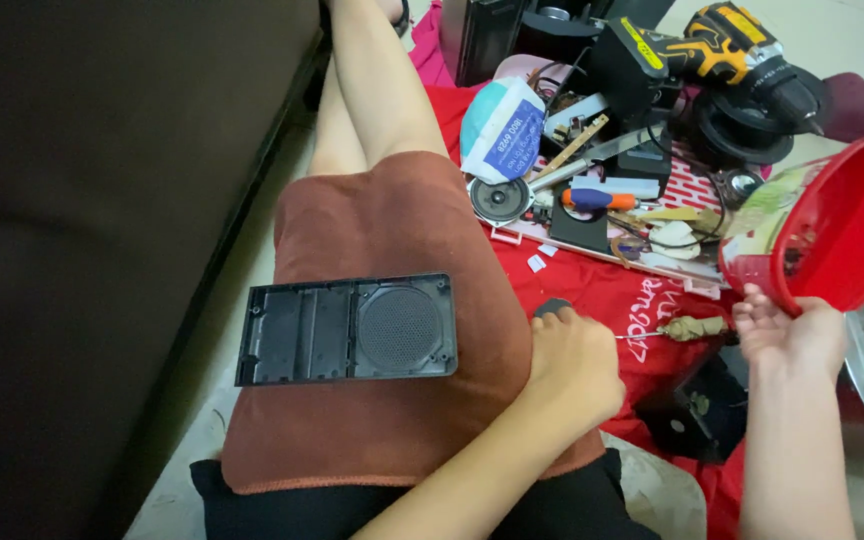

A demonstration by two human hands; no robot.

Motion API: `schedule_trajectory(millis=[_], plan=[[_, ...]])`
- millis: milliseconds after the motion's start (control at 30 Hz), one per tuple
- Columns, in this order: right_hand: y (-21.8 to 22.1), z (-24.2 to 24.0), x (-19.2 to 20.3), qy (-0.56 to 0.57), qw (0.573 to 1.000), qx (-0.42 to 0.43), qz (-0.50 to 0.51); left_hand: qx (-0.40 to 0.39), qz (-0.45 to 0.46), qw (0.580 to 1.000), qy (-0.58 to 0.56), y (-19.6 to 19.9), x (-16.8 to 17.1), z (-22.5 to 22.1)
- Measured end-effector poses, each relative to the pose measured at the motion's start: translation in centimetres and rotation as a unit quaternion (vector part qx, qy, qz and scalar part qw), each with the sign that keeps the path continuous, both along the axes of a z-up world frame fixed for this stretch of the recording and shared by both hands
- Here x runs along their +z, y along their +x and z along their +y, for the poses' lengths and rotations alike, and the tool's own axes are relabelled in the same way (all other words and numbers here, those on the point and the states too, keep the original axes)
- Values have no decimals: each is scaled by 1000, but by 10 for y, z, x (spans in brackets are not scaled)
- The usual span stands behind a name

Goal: Sorting small screws from a red bowl and fitting a speaker component into a plastic housing.

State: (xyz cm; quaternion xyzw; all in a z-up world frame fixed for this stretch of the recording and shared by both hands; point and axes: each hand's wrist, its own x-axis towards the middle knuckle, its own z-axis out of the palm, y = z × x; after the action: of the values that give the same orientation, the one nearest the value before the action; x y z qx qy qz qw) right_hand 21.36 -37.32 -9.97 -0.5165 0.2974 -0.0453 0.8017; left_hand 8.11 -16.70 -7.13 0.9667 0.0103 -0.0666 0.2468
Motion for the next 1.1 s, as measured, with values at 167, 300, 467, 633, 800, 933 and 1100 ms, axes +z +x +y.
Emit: schedule_trajectory(millis=[167, 300, 467, 633, 800, 933, 1100], plan=[[-14, -8, 0, -14, 999, -14, -45, 62, 3, 998, 6, 6, 4, 1], [-38, 47, 21, -125, 989, 22, -73, -50, 142, 985, 80, 2, 16, 4], [-52, 116, 22, -116, 969, 213, -43, -89, 193, 971, 109, 2, 26, 4], [-59, 154, 30, -175, 913, 367, 30, -41, 169, 983, 65, 11, 12, 3], [-68, 160, 29, -220, 903, 367, 46, -20, 132, 989, 56, 8, 22, 3], [-73, 163, 30, -217, 904, 364, 58, 0, 105, 992, 66, 4, 29, 0], [-74, 171, 42, -215, 896, 378, 85, 15, 90, 995, 44, -2, 34, -1]])
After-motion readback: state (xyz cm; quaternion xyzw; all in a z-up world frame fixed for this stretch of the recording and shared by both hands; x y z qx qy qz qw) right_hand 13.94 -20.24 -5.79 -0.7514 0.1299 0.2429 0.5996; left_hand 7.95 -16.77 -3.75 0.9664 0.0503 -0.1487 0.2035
